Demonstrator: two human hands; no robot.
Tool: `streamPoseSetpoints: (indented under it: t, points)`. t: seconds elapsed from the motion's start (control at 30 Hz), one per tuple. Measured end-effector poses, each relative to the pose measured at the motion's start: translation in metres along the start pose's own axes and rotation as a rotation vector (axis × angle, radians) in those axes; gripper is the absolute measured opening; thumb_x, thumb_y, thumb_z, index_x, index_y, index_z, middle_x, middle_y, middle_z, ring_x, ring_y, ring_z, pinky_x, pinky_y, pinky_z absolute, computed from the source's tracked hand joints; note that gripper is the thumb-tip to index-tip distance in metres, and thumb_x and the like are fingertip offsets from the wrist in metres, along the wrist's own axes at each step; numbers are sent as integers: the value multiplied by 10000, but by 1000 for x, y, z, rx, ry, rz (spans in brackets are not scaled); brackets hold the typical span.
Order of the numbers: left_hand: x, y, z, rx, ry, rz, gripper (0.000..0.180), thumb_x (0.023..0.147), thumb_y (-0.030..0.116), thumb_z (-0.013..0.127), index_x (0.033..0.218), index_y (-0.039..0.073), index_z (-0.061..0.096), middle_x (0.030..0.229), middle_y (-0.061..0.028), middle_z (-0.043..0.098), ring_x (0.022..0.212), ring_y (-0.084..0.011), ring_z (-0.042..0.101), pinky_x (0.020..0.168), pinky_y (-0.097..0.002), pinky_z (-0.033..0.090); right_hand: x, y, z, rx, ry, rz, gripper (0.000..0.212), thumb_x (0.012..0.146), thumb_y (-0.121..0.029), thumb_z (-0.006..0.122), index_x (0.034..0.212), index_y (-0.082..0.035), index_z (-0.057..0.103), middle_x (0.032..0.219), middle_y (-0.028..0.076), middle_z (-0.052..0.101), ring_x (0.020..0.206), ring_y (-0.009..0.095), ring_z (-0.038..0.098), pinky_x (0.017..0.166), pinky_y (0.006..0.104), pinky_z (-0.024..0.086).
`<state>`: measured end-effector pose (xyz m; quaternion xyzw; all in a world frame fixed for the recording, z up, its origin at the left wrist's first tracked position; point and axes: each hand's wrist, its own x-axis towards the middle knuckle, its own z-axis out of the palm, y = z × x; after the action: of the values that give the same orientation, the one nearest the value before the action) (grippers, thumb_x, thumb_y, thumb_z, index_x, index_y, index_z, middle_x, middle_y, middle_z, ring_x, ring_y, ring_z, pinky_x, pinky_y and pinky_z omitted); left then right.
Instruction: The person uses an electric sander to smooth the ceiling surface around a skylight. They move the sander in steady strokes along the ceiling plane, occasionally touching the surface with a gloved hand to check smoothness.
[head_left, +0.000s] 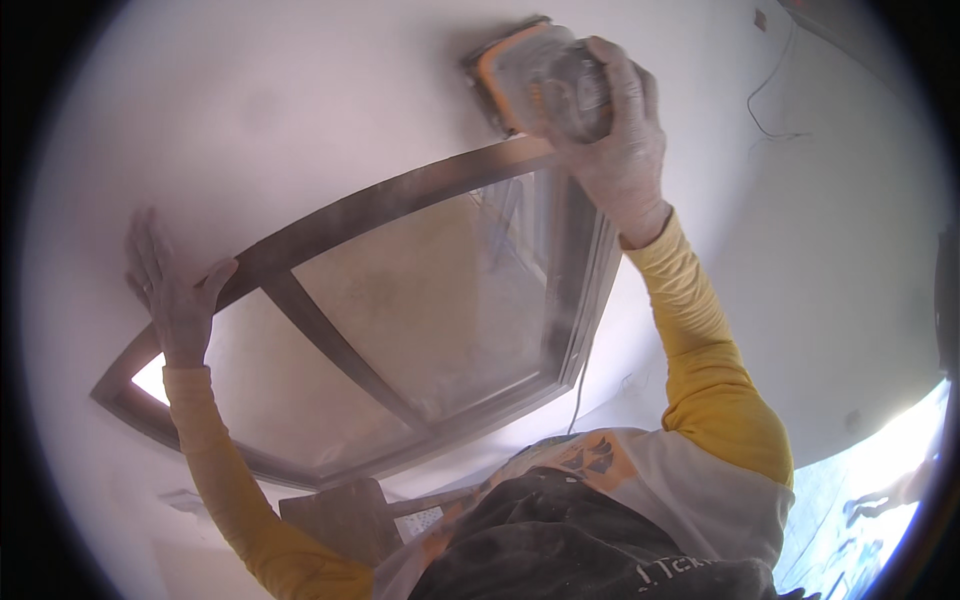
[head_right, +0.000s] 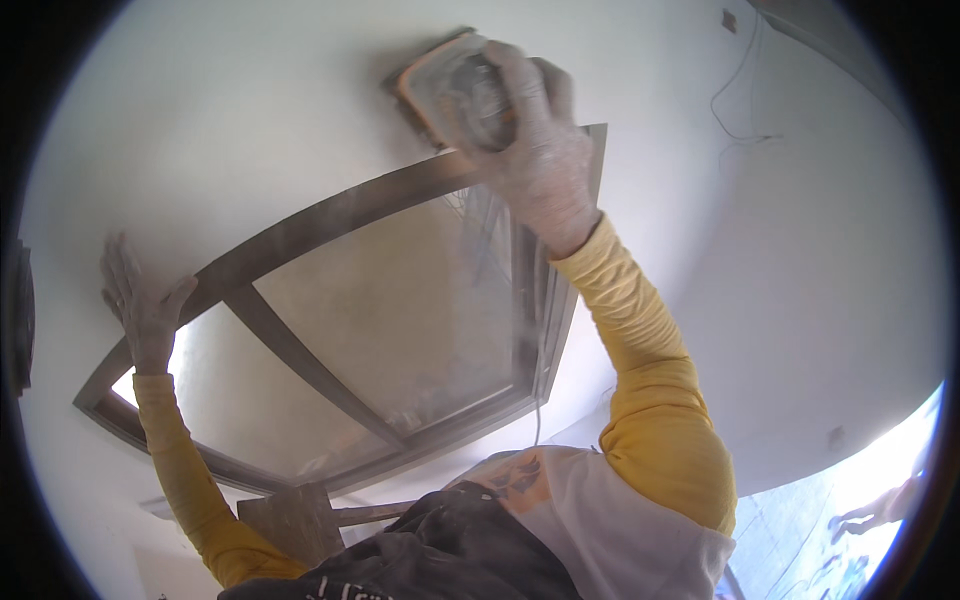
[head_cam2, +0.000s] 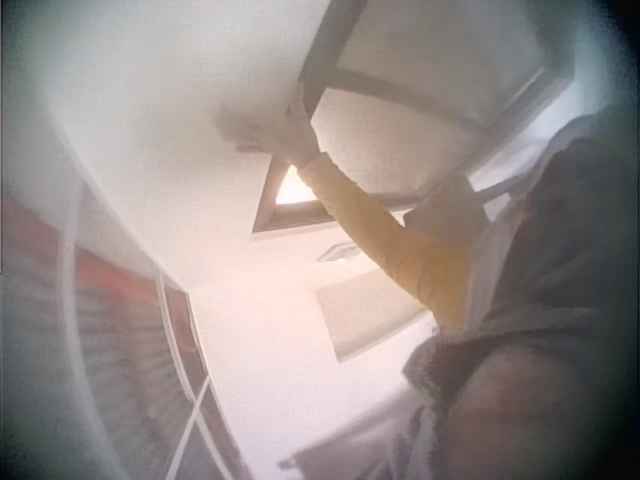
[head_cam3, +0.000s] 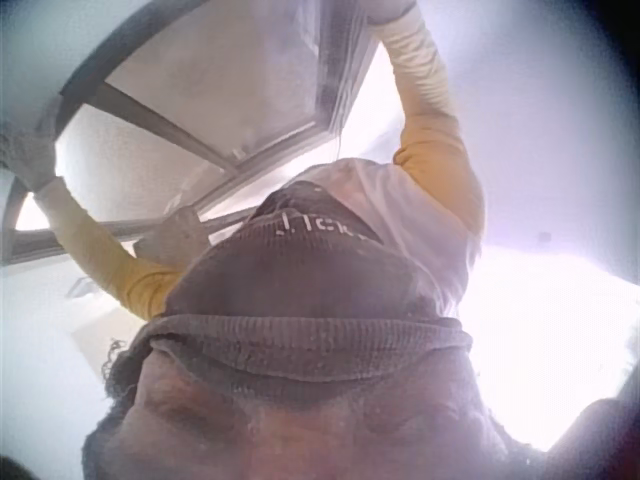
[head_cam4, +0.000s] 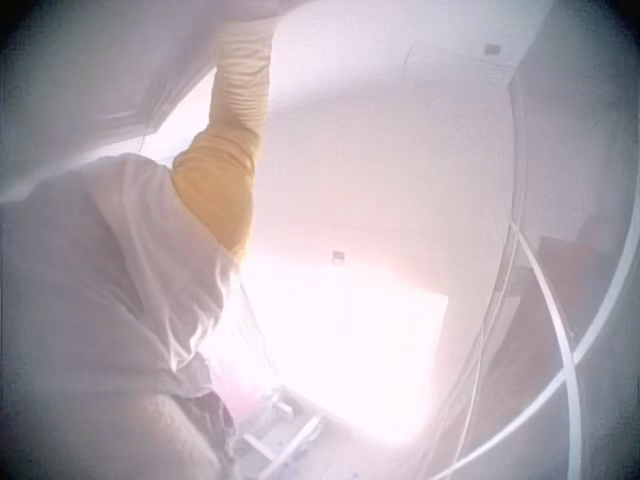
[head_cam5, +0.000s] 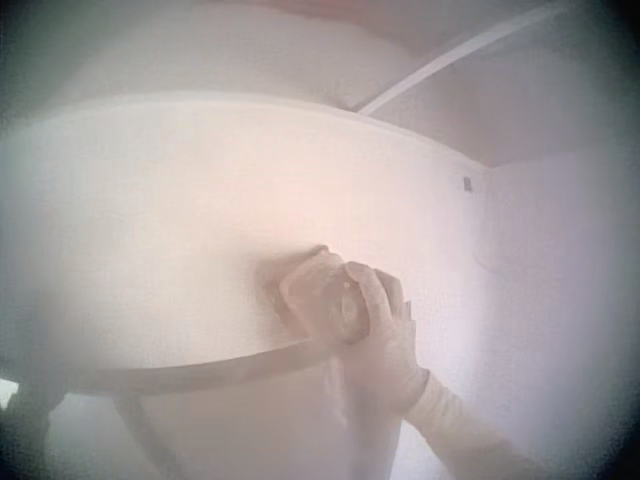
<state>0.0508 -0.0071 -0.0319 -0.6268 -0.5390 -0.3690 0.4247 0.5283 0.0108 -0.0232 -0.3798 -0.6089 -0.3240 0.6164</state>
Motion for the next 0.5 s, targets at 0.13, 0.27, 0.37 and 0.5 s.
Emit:
streamPoseSetpoints:
  t: [0.13, 0.27, 0.37, 0.5]
  points:
    - [0, -4, 7, -20, 13, 28, 1175, 782, 660, 776, 1671, 163, 189, 1740, -131, 165, 1608, -385, 78, 1243, -665, 66, -2, 69, -35, -70, -22, 112, 874, 771, -233, 938, 1496, -130, 462, 1308, 143, 583, 1163, 279, 658, 963, 374, 598]
    - [-3, -9, 13, 12, 44, 51, 1228, 763, 670, 785, 1677, 157, 145, 1741, -159, 123, 1601, -425, 50, 1228, -702, 63, 2, 153, -60, -99, 26, 83, 918, 748, -275, 930, 1514, -151, 440, 1305, 152, 583, 1158, 320, 659, 943, 404, 591]
    - [-4, -8, 18, 48, 64, 37, 1237, 769, 661, 786, 1679, 153, 120, 1744, -160, 105, 1595, -453, 34, 1214, -728, 59, 10, 204, -77, -30, 30, 156, 917, 769, -253, 911, 1530, -117, 418, 1310, 150, 589, 1196, 305, 624, 1001, 385, 545]
    - [-1, -2, 18, 21, 82, 54, 1207, 789, 643, 782, 1678, 153, 130, 1747, -155, 95, 1597, -453, 24, 1215, -727, 22, 23, 276, -102, 138, 92, 225, 886, 801, -227, 873, 1537, -87, 400, 1207, 112, 623, 1064, 235, 633, 909, 334, 554]
